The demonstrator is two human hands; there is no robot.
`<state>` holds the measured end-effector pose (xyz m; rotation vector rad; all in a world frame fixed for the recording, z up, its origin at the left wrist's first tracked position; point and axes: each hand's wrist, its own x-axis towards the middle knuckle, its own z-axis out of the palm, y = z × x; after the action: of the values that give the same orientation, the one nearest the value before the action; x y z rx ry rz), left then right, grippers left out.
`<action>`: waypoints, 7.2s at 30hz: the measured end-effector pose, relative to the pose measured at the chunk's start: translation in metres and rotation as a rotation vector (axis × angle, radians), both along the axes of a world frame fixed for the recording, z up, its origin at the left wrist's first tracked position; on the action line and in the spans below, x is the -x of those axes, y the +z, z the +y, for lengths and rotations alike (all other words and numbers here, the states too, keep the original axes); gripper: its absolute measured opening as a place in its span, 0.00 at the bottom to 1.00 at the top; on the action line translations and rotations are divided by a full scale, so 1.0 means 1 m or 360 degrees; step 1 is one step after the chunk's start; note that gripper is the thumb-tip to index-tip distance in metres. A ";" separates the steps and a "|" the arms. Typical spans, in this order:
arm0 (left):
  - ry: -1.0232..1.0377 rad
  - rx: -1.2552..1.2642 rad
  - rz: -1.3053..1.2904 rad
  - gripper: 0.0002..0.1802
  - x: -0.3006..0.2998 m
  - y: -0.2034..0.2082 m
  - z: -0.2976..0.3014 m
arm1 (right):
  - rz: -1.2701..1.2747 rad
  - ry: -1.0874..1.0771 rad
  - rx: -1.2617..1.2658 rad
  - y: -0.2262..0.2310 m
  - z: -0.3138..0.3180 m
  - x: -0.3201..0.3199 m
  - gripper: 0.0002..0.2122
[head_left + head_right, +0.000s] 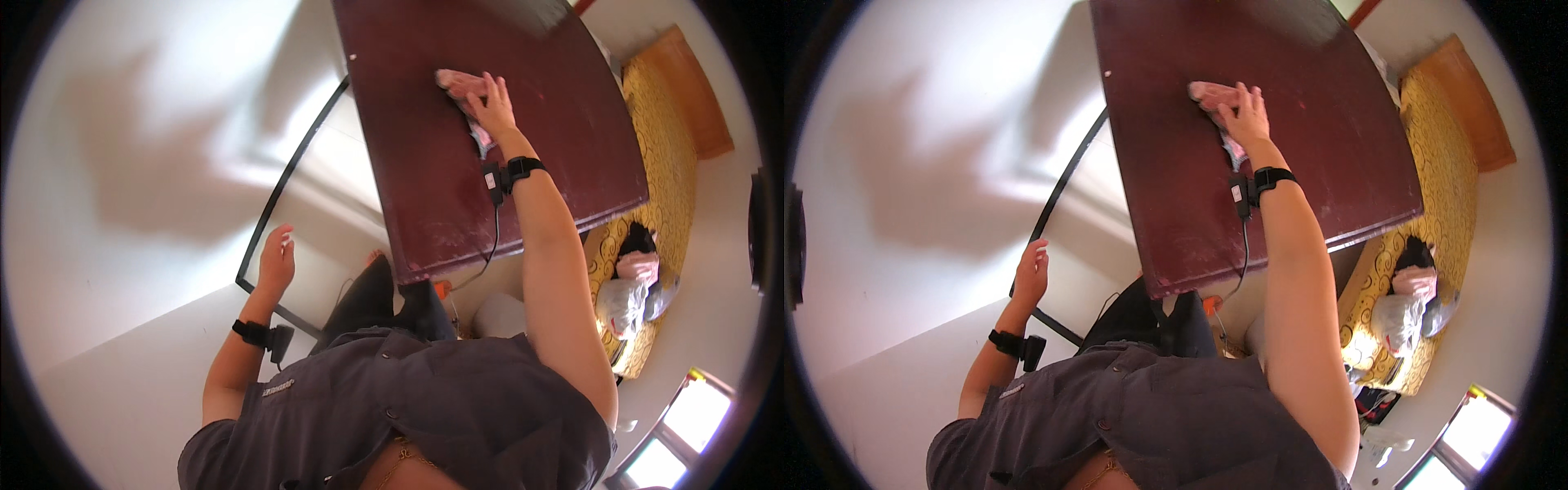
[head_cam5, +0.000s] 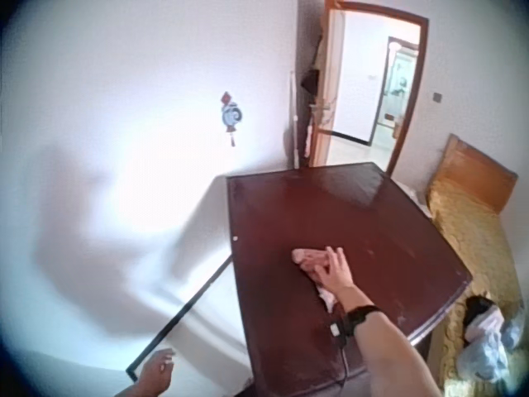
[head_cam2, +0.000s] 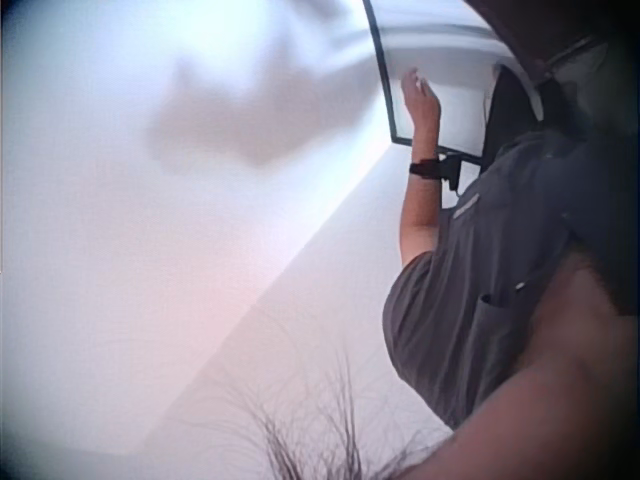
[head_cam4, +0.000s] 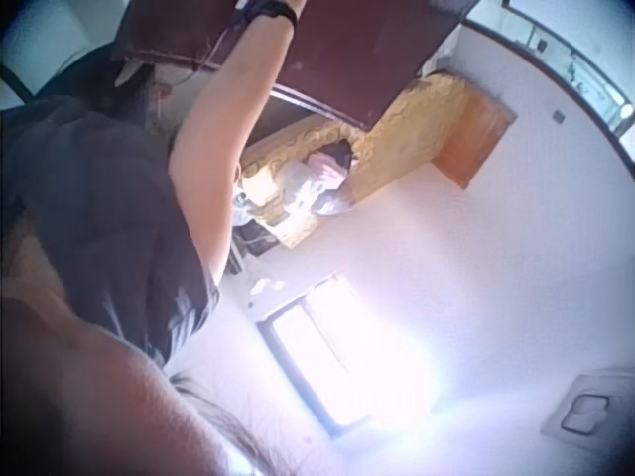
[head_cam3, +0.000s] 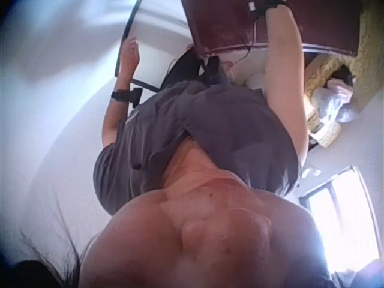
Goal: The person retrieves a hammer from a kitchen cabinet and returns to a bedroom to tap a wooden table leg, then wipes the table surface with a cloth. The person also moves the table slightly and continues wiping.
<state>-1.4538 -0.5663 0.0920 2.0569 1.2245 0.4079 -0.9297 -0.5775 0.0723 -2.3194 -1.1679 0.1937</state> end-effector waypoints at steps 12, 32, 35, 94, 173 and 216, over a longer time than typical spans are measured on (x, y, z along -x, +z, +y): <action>-0.0532 0.0862 0.0186 0.22 -0.051 -0.030 -0.037 | -0.0248 0.1055 0.0289 0.035 -0.122 0.131 0.25; 0.1027 0.1875 -0.0985 0.33 -0.147 -0.017 -0.170 | 0.2231 -0.1326 -0.0502 -0.001 -0.379 -0.126 0.26; 0.1143 0.1678 -0.0853 0.34 -0.160 -0.009 -0.174 | 0.2101 -0.1426 -0.0581 0.005 -0.352 -0.120 0.24; 0.1376 0.1526 -0.1059 0.50 -0.327 0.116 -0.099 | 0.2348 -0.0261 0.0973 0.214 -0.410 -0.265 0.20; 0.1900 0.1225 -0.0864 0.36 -0.425 0.071 -0.273 | 0.1908 0.0436 0.0354 0.097 -0.284 -0.407 0.15; 0.3163 0.0424 0.0600 0.35 -0.703 0.024 -0.414 | -0.0739 0.1402 -0.0525 0.033 0.205 -0.516 0.20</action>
<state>-0.7511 -0.9799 0.1157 0.0271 2.9514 0.5871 -0.4138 -0.3728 0.1050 -1.4665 -2.2060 -0.2318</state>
